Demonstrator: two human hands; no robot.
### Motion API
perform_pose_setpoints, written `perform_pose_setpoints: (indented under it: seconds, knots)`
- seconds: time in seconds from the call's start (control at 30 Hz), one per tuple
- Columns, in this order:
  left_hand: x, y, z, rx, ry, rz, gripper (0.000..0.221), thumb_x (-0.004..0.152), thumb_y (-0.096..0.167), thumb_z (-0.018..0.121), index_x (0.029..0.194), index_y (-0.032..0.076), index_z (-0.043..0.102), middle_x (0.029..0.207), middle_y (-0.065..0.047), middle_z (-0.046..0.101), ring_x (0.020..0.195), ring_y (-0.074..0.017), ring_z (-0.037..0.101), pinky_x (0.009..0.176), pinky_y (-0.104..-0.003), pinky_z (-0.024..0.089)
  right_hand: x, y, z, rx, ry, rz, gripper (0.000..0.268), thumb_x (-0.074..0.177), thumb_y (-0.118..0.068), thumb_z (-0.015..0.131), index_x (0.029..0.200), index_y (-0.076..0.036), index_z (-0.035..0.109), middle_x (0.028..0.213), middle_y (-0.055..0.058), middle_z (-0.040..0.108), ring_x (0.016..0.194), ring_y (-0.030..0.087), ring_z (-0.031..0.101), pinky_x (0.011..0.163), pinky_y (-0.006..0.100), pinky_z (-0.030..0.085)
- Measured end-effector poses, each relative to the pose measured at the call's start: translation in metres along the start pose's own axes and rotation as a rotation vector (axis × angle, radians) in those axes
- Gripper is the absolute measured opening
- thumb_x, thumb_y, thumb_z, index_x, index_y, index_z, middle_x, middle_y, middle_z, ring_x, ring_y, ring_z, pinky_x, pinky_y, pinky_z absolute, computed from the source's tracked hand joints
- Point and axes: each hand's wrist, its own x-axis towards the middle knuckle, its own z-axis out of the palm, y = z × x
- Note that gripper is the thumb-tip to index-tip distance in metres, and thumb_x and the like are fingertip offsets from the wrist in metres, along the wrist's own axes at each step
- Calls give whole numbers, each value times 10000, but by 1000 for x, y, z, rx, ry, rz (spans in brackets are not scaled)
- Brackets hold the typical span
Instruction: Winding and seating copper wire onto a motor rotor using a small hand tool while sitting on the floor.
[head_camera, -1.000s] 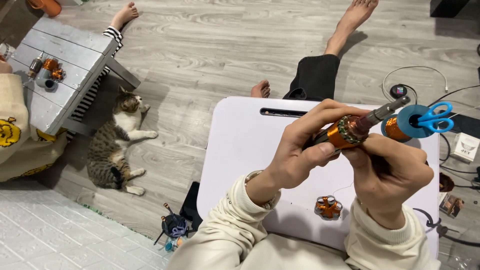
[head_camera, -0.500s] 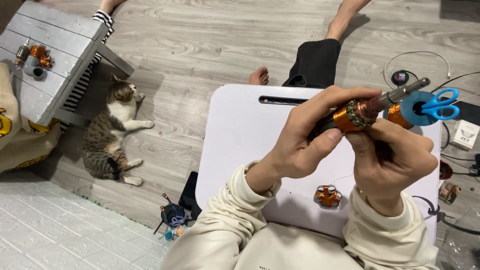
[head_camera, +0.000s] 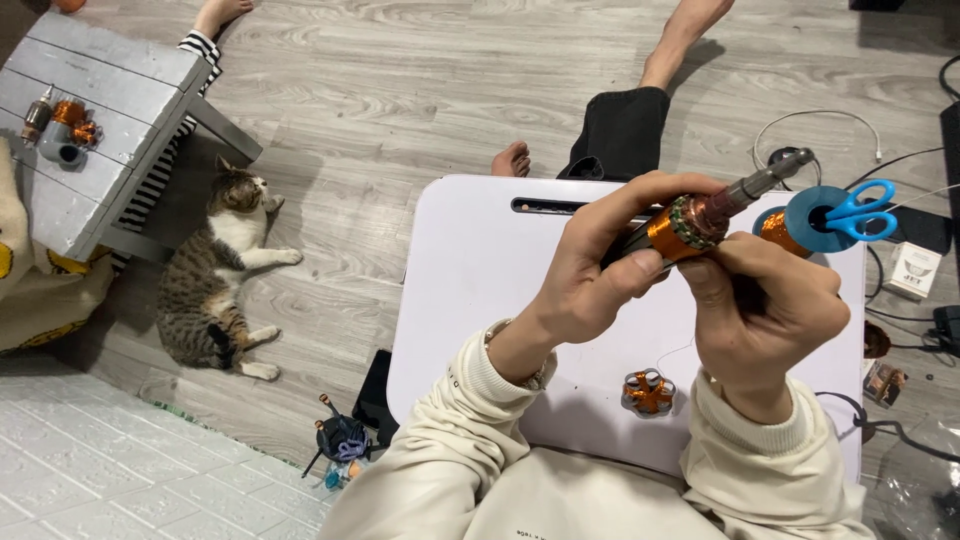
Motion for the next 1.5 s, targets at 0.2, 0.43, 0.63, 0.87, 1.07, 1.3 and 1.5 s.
perform_pose_setpoints:
  seconds: [0.2, 0.43, 0.63, 0.87, 1.07, 1.3, 1.5]
  knots:
    - [-2, 4, 4, 89, 3, 42, 522, 919, 205, 581, 1436, 136, 549, 1330, -27, 662, 1046, -134, 667, 952, -267, 561, -6, -6, -2, -24, 8, 37, 126, 867, 102, 736, 924, 135, 629, 752, 159, 614, 543, 135, 358, 532, 286, 291]
    - [-3, 5, 4, 104, 36, 49, 547, 860, 174, 580, 1405, 132, 567, 1206, -10, 694, 789, -81, 554, 740, -212, 462, -8, -6, -1, -32, 21, 43, 107, 907, 119, 708, 946, 141, 612, 733, 148, 605, 538, 131, 393, 532, 267, 311]
    - [-2, 8, 4, 160, -1, 38, 493, 948, 311, 574, 1422, 175, 559, 1317, -7, 622, 989, -116, 607, 919, -270, 493, -5, -7, -2, -37, 5, 39, 128, 915, 49, 722, 935, 121, 617, 719, 139, 596, 543, 133, 379, 532, 272, 290]
    - [1, 19, 10, 291, 16, 70, 515, 1011, 307, 499, 1492, 125, 497, 1246, -47, 633, 881, -121, 548, 840, -265, 466, 2, -9, 3, 11, 32, 42, 140, 939, 6, 694, 927, 118, 611, 686, 145, 584, 527, 129, 399, 518, 260, 296]
    - [1, 15, 11, 322, -13, 76, 511, 1032, 282, 466, 1522, 137, 449, 1281, -53, 661, 940, -146, 614, 894, -280, 523, -1, -11, 2, 34, 32, 75, 159, 953, -1, 673, 1023, 134, 625, 698, 118, 564, 560, 123, 409, 547, 262, 328]
    - [-5, 14, 12, 188, 66, 82, 530, 911, 108, 523, 1441, 123, 515, 1275, -40, 668, 1012, -136, 649, 937, -257, 551, 5, -16, 1, 55, -44, 87, 73, 934, 106, 658, 922, 89, 588, 679, 98, 543, 543, 111, 342, 539, 247, 272]
    - [-7, 2, 9, 133, 63, 61, 546, 899, 115, 550, 1444, 144, 531, 1224, -24, 697, 858, -100, 626, 816, -225, 550, -11, 1, -6, -7, -22, 61, 121, 923, 178, 721, 946, 152, 605, 795, 181, 605, 572, 131, 310, 563, 268, 258]
